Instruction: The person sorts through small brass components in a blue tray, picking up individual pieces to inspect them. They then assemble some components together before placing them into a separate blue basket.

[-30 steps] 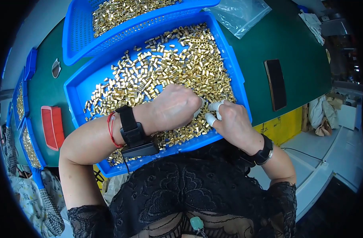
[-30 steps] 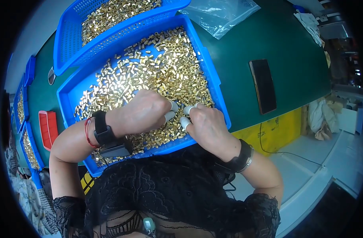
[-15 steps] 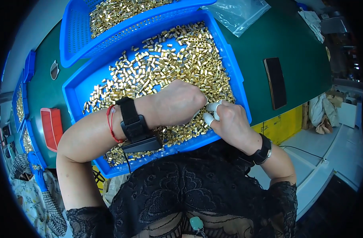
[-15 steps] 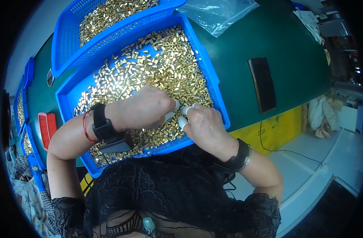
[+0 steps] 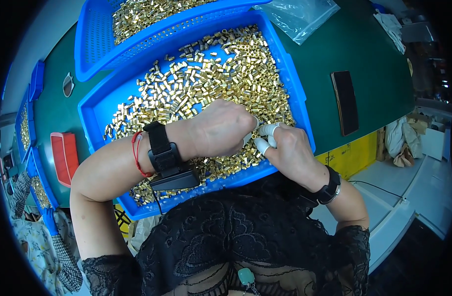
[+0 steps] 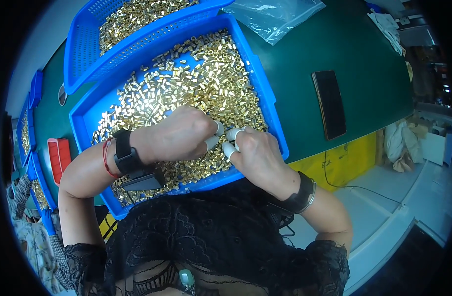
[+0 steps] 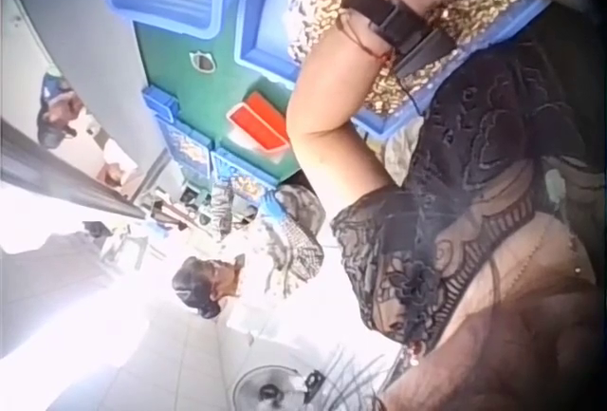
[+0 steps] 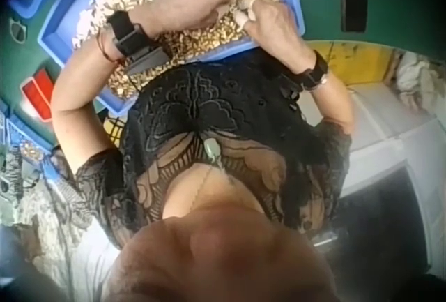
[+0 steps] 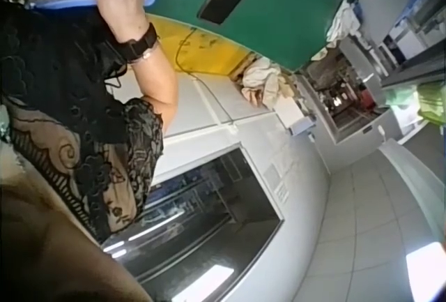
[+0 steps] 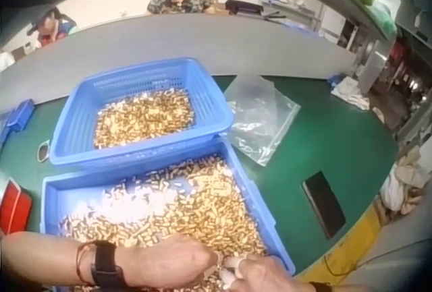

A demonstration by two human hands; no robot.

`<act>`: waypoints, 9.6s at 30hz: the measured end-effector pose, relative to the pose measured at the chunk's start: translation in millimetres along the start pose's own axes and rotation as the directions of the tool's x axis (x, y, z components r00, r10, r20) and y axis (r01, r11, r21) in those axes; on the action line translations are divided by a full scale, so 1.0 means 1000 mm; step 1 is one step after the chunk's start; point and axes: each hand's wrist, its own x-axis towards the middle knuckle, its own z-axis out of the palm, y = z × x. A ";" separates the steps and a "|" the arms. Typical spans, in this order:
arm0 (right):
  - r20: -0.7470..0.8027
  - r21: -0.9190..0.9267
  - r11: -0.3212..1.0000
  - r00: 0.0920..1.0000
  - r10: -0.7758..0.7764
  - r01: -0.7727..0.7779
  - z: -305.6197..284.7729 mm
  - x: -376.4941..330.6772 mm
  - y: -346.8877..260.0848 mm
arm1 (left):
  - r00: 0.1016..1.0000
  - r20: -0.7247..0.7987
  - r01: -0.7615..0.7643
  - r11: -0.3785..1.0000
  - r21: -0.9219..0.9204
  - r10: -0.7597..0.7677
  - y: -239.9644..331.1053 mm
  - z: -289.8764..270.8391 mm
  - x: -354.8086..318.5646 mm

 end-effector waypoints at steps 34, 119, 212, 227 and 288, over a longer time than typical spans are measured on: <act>0.029 -0.128 0.972 0.981 -0.193 0.195 -0.052 0.041 -0.026 | 0.969 -0.244 0.085 0.985 0.153 -0.046 0.008 -0.043 -0.008; -0.089 -0.360 0.933 0.994 -0.056 0.020 -0.044 -0.028 0.028 | 0.975 -0.216 0.047 0.999 -0.012 -0.048 0.033 0.031 0.017; -0.182 -0.305 0.948 0.983 0.040 -0.095 -0.020 -0.022 0.028 | 0.934 -0.335 -0.135 0.991 -0.011 0.123 0.012 0.046 0.033; -0.273 -0.467 0.883 0.943 -0.188 0.041 -0.046 -0.014 0.002 | 0.888 -0.442 -0.162 0.986 -0.049 0.124 0.018 0.011 0.019; -0.422 -0.022 0.997 0.903 -0.077 0.075 -0.046 -0.049 0.046 | 0.913 0.265 0.336 0.199 -0.921 -0.311 0.006 -0.034 -0.002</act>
